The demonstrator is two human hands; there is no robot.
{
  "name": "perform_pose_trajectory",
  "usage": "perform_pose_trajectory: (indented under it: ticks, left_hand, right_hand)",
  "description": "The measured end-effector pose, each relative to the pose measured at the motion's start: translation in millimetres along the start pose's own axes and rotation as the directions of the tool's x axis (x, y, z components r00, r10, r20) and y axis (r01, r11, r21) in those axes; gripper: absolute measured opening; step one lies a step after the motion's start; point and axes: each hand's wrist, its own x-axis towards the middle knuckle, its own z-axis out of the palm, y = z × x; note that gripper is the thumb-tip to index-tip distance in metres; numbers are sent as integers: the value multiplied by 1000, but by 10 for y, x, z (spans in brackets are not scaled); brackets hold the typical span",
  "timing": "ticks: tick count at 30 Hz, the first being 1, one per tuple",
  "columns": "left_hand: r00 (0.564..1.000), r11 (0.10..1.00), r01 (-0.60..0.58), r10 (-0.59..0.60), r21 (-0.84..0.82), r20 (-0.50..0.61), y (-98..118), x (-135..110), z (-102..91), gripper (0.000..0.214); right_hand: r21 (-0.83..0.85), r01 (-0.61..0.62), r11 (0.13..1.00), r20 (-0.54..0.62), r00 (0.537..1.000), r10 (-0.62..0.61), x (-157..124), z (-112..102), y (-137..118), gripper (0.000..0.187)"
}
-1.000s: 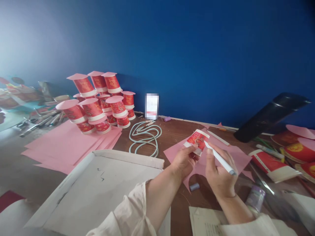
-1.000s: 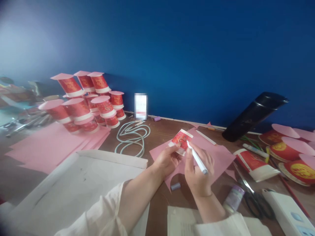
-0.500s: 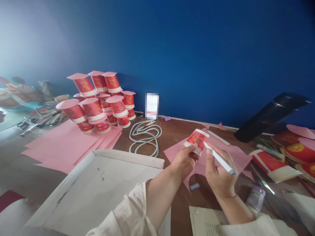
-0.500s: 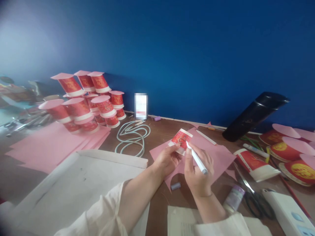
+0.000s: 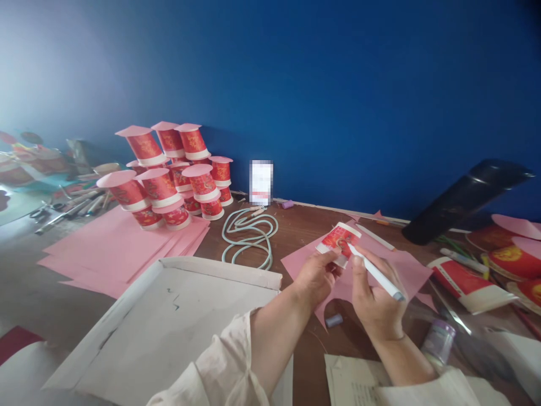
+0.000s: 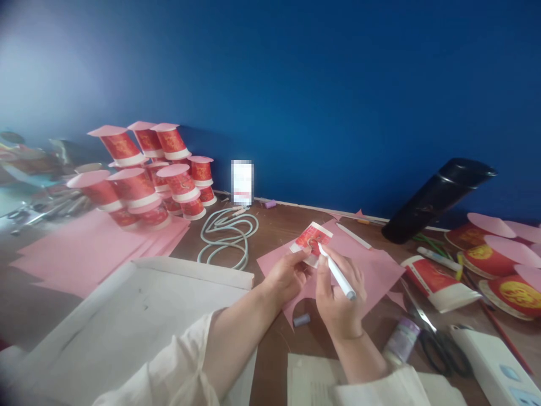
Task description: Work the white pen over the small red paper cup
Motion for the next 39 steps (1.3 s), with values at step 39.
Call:
perform_pose_trajectory:
  ticks: [39]
  left_hand:
    - [998, 992, -52, 47, 111, 47, 11, -54, 53, 25]
  right_hand:
    - [52, 0, 999, 63, 998, -3, 24, -36, -49, 22]
